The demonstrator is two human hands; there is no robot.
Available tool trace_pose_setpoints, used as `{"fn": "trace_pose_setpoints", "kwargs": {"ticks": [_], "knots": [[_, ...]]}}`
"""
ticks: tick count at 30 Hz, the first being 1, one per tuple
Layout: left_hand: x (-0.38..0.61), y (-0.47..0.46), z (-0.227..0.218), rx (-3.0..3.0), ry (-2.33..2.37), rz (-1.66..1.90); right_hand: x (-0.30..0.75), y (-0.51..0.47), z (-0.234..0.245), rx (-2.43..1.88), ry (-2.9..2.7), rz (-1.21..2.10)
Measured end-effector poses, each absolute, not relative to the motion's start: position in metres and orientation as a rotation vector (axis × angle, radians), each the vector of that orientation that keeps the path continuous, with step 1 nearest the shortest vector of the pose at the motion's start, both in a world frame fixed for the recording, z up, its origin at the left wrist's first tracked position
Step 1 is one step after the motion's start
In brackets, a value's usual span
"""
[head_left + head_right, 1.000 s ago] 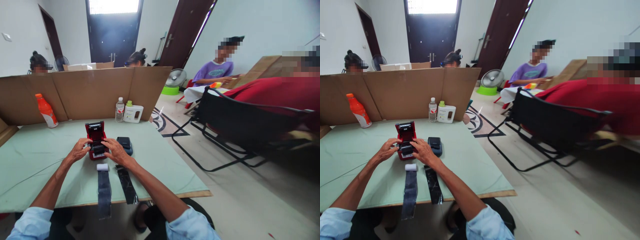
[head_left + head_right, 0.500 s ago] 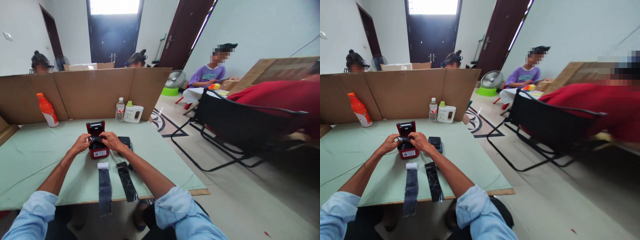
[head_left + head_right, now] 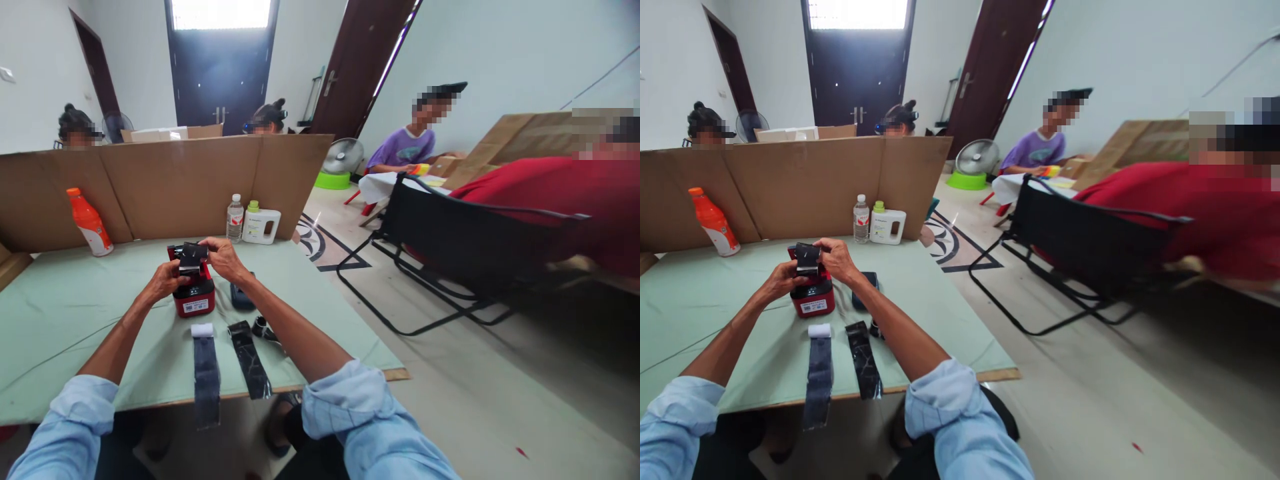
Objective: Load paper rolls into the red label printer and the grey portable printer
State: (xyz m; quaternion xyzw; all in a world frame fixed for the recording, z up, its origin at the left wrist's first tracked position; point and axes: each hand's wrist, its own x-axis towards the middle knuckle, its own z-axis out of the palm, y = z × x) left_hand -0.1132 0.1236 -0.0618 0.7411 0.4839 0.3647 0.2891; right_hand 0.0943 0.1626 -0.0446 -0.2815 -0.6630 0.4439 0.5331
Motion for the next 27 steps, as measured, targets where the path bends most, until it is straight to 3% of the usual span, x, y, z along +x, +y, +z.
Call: {"fn": "trace_pose_setpoints", "kwargs": {"ticks": [6,11,19,27], "knots": [[-0.086,0.114,-0.038,1.875,1.014,0.951,0.139,0.135,-0.022,-0.623,-1.489,1.018],[-0.040,0.110,-0.036,1.896,0.946,0.821,0.192,0.103,-0.033,-0.728,-1.363,1.030],[0.051,0.101,-0.034,2.474,1.019,0.475,0.287,0.047,-0.092,-1.007,-1.201,0.895],[0.122,0.112,-0.067,2.810,1.067,-0.257,0.329,-0.016,-0.166,-1.359,-1.362,0.713]]}}
